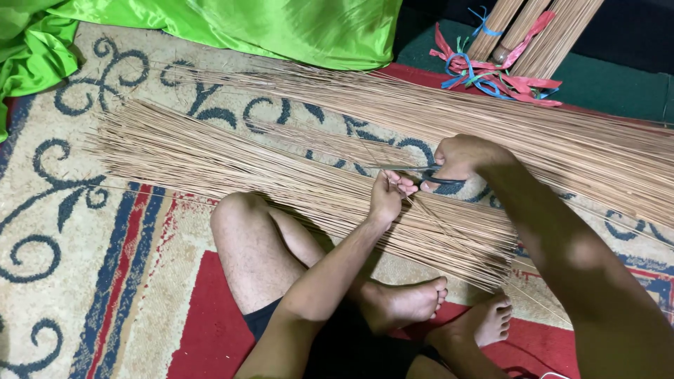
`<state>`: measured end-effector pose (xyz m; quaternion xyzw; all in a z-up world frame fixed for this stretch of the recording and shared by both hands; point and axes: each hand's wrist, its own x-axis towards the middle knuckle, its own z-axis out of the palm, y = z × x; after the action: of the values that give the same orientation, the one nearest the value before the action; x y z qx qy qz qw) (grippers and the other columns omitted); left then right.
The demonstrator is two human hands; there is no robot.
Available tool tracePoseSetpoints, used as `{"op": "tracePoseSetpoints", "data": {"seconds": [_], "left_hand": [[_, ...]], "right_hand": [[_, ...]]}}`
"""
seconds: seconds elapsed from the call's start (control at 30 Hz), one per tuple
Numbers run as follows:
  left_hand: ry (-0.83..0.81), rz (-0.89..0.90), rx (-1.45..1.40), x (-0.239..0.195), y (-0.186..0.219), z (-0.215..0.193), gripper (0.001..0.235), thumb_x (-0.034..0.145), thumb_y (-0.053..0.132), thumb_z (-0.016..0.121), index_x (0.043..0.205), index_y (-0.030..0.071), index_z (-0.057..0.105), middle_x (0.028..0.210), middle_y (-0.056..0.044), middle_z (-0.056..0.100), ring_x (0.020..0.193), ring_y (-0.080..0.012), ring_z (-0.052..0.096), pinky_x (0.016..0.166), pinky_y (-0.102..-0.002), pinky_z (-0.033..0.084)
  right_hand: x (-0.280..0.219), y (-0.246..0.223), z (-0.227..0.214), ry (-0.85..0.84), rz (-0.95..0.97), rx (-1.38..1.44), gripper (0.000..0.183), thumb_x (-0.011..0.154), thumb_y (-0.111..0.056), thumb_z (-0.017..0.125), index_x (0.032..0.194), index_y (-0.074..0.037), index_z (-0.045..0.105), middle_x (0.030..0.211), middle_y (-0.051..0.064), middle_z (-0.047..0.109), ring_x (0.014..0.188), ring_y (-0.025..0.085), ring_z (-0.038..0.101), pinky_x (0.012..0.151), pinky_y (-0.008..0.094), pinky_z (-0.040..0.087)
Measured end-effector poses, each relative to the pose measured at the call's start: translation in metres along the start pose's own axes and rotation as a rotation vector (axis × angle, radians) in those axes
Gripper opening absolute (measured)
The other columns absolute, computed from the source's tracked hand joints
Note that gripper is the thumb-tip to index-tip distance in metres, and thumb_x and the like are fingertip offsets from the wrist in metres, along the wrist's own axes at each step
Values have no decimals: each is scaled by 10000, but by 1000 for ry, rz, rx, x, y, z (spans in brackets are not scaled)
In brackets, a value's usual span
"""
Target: Aligning bundles of thin wooden sticks and trimming the ends with scissors
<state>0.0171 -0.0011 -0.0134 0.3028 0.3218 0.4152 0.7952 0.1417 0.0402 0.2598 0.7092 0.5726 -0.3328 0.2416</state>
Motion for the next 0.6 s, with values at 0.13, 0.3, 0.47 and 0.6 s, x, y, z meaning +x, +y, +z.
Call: {"op": "tracePoseSetpoints", "data": {"seconds": [0.13, 0.3, 0.47, 0.6], "left_hand": [[4, -3, -14, 1, -6, -1, 162, 1120, 26, 236, 1112, 78, 390, 936, -184, 689, 866, -286, 752, 883, -459, 614], [23, -20, -14, 2, -7, 0, 174, 1118, 27, 231, 1109, 81, 396, 920, -194, 692, 854, -296, 757, 865, -458, 621], [29, -27, 14, 1, -7, 1, 175, 1116, 23, 234, 1112, 74, 401, 930, -210, 691, 867, -305, 756, 871, -464, 617], [34, -37, 27, -7, 6, 5, 181, 1117, 29, 232, 1103, 71, 408, 920, -199, 693, 860, -292, 756, 872, -454, 613]], "right_hand": [[13, 7, 8, 6, -19, -6, 478, 669, -566, 823, 830, -115, 818, 935, 262, 773, 1002, 425, 740, 839, 492, 583], [20, 9, 14, 13, 24, -3, 471, 651, -559, 836, 888, -153, 835, 973, 233, 780, 1039, 408, 743, 863, 488, 593], [15, 3, 5, -10, 3, -17, 495, 654, -541, 841, 923, -125, 834, 1003, 258, 776, 1062, 425, 735, 882, 502, 587], [12, -2, 4, -6, 32, -46, 475, 654, -504, 844, 968, -148, 836, 1039, 233, 778, 1086, 417, 731, 898, 508, 581]]}}
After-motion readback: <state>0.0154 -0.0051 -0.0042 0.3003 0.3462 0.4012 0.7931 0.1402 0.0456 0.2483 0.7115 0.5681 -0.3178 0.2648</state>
